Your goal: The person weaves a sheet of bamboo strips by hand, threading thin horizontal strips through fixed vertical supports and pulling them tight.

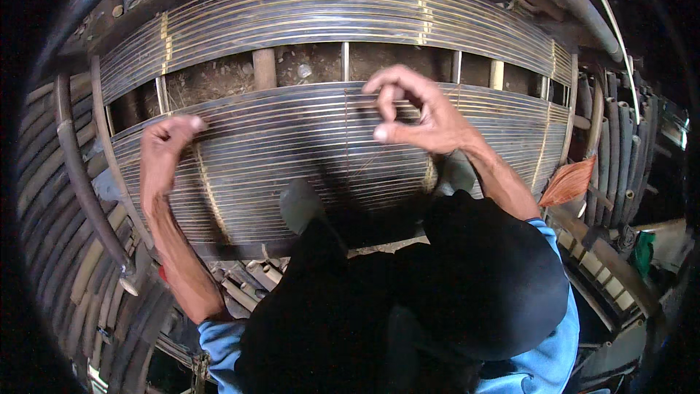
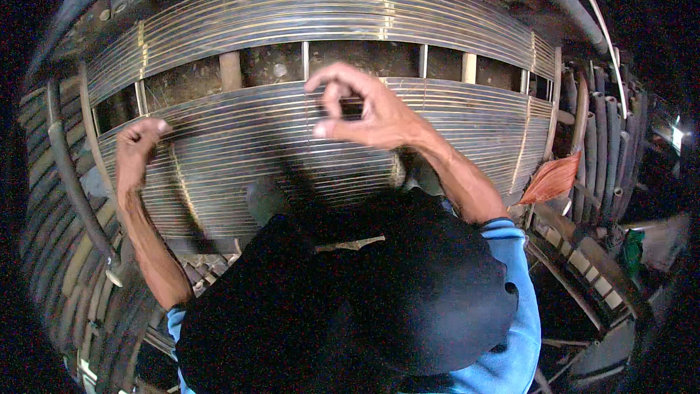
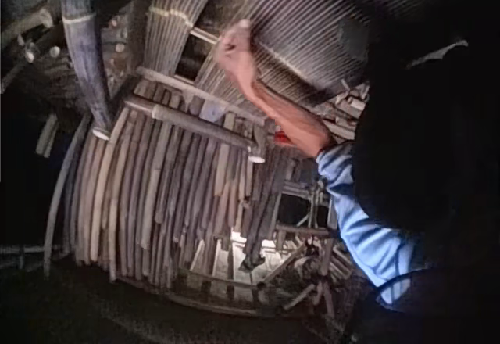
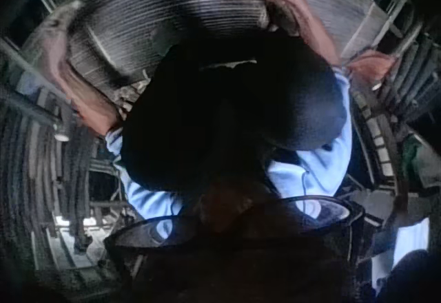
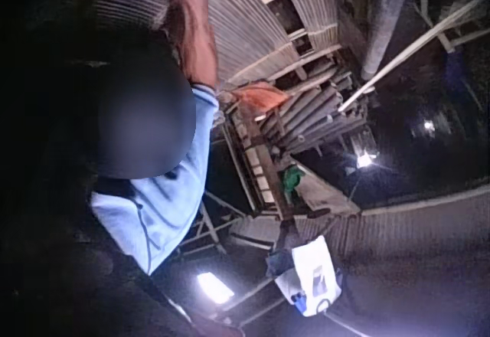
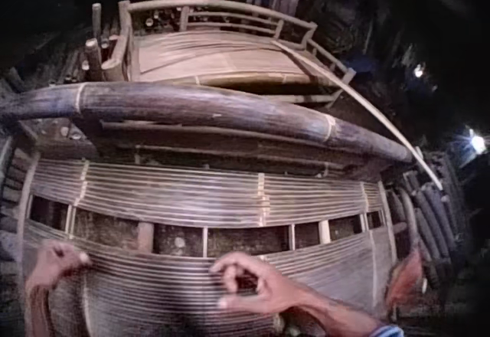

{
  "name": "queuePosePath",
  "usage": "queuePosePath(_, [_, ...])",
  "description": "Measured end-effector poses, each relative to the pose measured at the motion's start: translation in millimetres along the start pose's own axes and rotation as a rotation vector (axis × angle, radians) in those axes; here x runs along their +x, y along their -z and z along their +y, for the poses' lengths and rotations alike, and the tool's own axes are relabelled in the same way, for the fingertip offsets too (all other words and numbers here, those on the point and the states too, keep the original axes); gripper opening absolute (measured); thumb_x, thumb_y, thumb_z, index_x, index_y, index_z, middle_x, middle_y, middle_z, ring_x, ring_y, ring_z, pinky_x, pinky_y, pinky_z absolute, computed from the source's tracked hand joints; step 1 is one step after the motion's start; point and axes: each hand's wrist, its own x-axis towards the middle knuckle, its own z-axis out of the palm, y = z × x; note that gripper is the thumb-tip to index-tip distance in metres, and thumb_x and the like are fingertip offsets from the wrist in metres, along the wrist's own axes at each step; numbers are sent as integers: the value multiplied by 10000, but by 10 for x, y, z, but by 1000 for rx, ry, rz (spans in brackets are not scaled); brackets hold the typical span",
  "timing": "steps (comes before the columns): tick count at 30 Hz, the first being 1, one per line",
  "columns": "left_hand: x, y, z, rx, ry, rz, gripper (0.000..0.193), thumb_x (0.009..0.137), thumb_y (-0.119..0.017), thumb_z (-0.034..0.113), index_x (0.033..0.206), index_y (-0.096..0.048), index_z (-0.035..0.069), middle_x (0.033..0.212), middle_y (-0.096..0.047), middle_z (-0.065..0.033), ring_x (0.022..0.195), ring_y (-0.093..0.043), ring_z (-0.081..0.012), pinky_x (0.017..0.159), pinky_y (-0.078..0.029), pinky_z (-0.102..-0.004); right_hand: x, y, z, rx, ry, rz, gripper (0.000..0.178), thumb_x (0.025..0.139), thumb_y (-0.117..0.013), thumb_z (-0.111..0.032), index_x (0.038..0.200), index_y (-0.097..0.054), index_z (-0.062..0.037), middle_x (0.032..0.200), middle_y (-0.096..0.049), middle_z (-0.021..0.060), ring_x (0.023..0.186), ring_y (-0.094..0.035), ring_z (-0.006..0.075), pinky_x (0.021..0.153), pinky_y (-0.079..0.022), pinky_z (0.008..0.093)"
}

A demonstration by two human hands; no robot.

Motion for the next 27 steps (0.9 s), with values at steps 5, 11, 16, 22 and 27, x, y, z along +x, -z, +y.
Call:
queuePosePath(5, [672,-344,-323,466,-255,266,273,885,-752,278,920,-776,9,740,-728,-142,641,-671,-205,651,-533,-359,253,312,270,-478,-120,51,225,903,-742,-189,1064,-739,-32,849,-628,59,853,-621,209,887,-513,368])
queuePosePath(11, [1390,-2002,-162,682,-443,-55,259,875,-593,208,928,-757,14,1072,-708,-262,972,-687,-420,850,-549,-539,620,138,708,-799,-418,-18,374,986,-577,-271,1250,-671,-24,985,-706,276,936,-676,466,876,-545,485])
queuePosePath(16, [1698,-2551,71,514,-182,-409,273,879,-558,172,935,-734,-29,1030,-688,-313,1010,-679,-454,912,-531,-524,759,149,1082,-774,-398,11,317,968,-559,-298,1127,-713,-70,971,-716,262,934,-671,496,879,-527,571])
queuePosePath(22, [1447,-2117,44,334,-301,-268,275,869,-568,140,1012,-741,-18,1049,-710,-269,1026,-683,-439,929,-532,-496,372,163,359,-799,-245,99,256,981,-592,-286,984,-725,-67,1081,-680,205,1112,-623,401,966,-499,468])
queuePosePath(27, [1124,-2016,48,345,-594,-123,426,838,-611,69,1260,-650,25,1288,-623,-241,1258,-556,-405,1098,-429,-487,-204,146,-815,-409,-90,-130,189,971,-668,-252,919,-722,-79,1066,-660,111,1099,-634,273,936,-494,419])
